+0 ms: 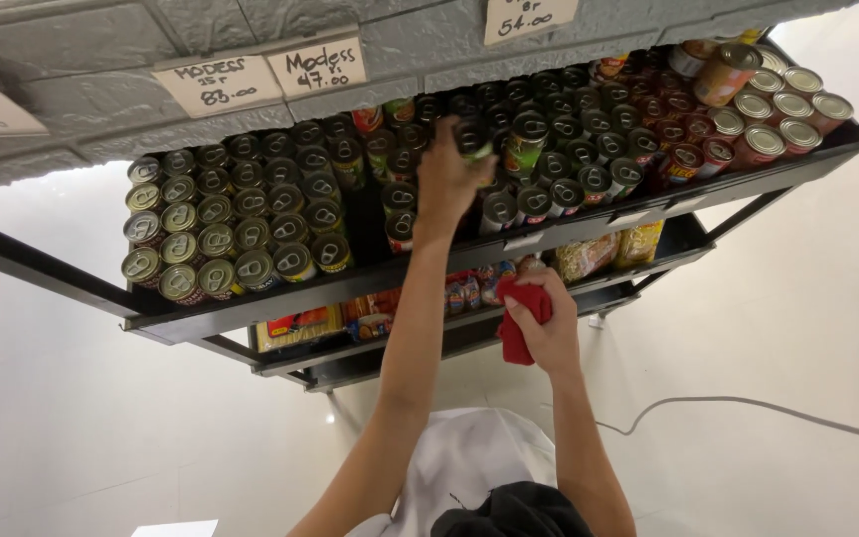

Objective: Wiping each canned good item with a cloth and organizing them on the grocery store shelf.

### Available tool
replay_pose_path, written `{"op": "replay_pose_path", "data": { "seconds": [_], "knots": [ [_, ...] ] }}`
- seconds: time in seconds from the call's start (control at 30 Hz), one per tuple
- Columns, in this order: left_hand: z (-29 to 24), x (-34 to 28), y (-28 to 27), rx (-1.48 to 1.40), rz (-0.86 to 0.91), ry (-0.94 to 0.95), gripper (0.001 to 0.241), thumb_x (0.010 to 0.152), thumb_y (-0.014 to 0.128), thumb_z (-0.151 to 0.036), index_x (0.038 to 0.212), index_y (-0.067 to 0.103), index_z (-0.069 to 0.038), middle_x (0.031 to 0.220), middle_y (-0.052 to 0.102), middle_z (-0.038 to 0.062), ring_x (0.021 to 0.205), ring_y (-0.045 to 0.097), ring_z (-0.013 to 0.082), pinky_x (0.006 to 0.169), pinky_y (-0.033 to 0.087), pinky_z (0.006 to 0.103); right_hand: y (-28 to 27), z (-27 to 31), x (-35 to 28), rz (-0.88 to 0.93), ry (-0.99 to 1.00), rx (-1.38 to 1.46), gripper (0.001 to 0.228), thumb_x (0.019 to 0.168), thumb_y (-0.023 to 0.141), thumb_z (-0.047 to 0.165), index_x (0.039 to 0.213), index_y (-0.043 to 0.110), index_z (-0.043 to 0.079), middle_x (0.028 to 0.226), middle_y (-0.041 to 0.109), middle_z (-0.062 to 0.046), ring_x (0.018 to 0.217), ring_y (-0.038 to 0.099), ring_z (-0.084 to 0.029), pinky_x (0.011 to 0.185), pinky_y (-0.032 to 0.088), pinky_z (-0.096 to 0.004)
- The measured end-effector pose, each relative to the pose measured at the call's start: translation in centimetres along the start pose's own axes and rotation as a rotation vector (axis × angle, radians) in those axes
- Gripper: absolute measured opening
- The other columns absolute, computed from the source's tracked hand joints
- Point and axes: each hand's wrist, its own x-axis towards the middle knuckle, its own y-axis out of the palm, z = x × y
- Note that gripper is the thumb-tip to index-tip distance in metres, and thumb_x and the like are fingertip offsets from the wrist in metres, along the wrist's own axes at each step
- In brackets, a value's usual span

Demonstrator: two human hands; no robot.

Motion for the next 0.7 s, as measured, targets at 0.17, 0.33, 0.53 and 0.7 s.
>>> {"op": "replay_pose_path", "data": {
  "seconds": [0.17,0.33,0.53,0.7],
  "knots": [
    [-3.4,-0.6,3.5,-0.099,0.237,-0.082,0.074,0.079,0.085,-0.027,0.136,0.049,0.002,0.110,0.072,0.022,0.083,0.079,0.0287,0.078,0.061,0.0393,0.1,0.7,0.1,0.028,-0.092,-0.080,0.021,0.091,0.070,0.001,0.110,0.061,0.001,0.115,0.061,-0.010,0.096,0.066,-0.019,0.073,0.063,-0.033],
    [-3.6,2.5,-1.4,-0.075,0.243,-0.045,0.071,0.073,0.089,-0.037,0.125,0.060,0.002,0.118,0.070,0.021,0.105,0.070,0.0343,0.096,0.054,0.0448,-0.9,1.1,-0.4,-0.032,0.061,0.018,0.024,0.088,0.071,0.006,0.108,0.058,0.002,0.112,0.062,-0.008,0.084,0.069,-0.018,0.061,0.066,-0.034],
    [7.8,8.1,-3.0,0.540,0.097,-0.386,0.050,0.114,0.055,-0.049,0.130,0.067,-0.003,0.133,0.070,0.016,0.127,0.065,0.0326,0.125,0.043,0.0458,-1.5,-0.4,-0.3,-0.119,0.060,-0.041,0.020,0.093,0.070,0.009,0.110,0.061,0.004,0.106,0.068,-0.008,0.078,0.071,-0.018,0.059,0.064,-0.034],
    [9.7,9.2,-2.5,0.631,0.186,-0.424,0.083,0.098,0.049,-0.070,0.162,0.028,-0.021,0.172,0.011,0.012,0.156,0.010,0.0428,0.121,0.010,0.0727,0.9,-0.5,1.6,-0.031,-0.078,-0.123,0.020,0.091,0.072,0.009,0.107,0.061,0.004,0.110,0.068,-0.008,0.089,0.070,-0.018,0.067,0.061,-0.033]
  ]
}}
